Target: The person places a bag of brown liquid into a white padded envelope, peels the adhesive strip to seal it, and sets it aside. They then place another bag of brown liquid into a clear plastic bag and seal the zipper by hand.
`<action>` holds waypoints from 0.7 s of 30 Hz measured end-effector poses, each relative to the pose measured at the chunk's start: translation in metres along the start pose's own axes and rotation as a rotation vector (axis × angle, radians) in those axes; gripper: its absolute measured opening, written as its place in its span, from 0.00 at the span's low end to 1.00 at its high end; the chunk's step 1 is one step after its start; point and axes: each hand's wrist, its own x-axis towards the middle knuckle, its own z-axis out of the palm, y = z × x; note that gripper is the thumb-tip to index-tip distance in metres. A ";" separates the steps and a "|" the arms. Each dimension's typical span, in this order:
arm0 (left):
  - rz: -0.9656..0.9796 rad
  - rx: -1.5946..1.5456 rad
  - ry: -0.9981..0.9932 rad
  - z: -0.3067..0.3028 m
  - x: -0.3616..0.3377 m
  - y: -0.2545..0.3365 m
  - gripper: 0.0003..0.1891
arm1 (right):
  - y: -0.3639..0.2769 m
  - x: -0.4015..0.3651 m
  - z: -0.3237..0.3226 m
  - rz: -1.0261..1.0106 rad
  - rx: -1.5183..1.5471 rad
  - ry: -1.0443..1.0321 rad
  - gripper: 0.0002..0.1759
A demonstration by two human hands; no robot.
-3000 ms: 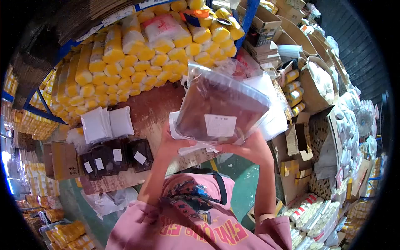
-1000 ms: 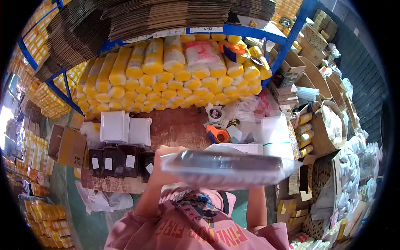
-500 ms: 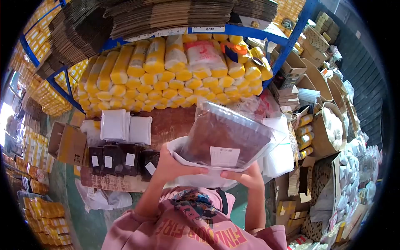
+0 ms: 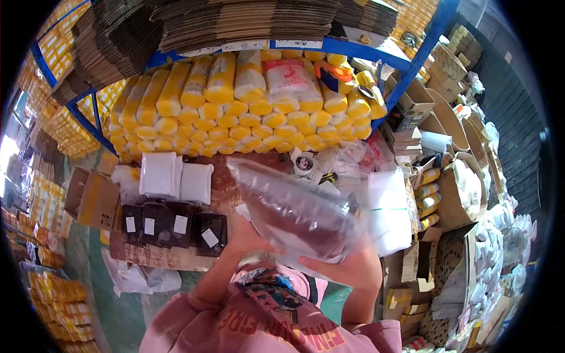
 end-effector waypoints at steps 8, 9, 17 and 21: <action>-0.004 -0.304 0.027 0.016 -0.017 -0.101 0.53 | 0.033 -0.007 0.016 -0.071 -0.260 0.045 0.25; 0.026 -0.086 0.066 0.007 -0.011 -0.052 0.55 | 0.042 -0.007 0.014 -0.076 -0.110 0.050 0.25; -0.182 -0.182 -0.119 -0.021 0.008 0.045 0.45 | 0.044 -0.006 0.022 -0.054 -0.015 0.051 0.29; -0.092 -0.476 -0.116 0.017 0.013 -0.002 0.49 | 0.021 0.005 0.019 0.154 -0.061 0.033 0.32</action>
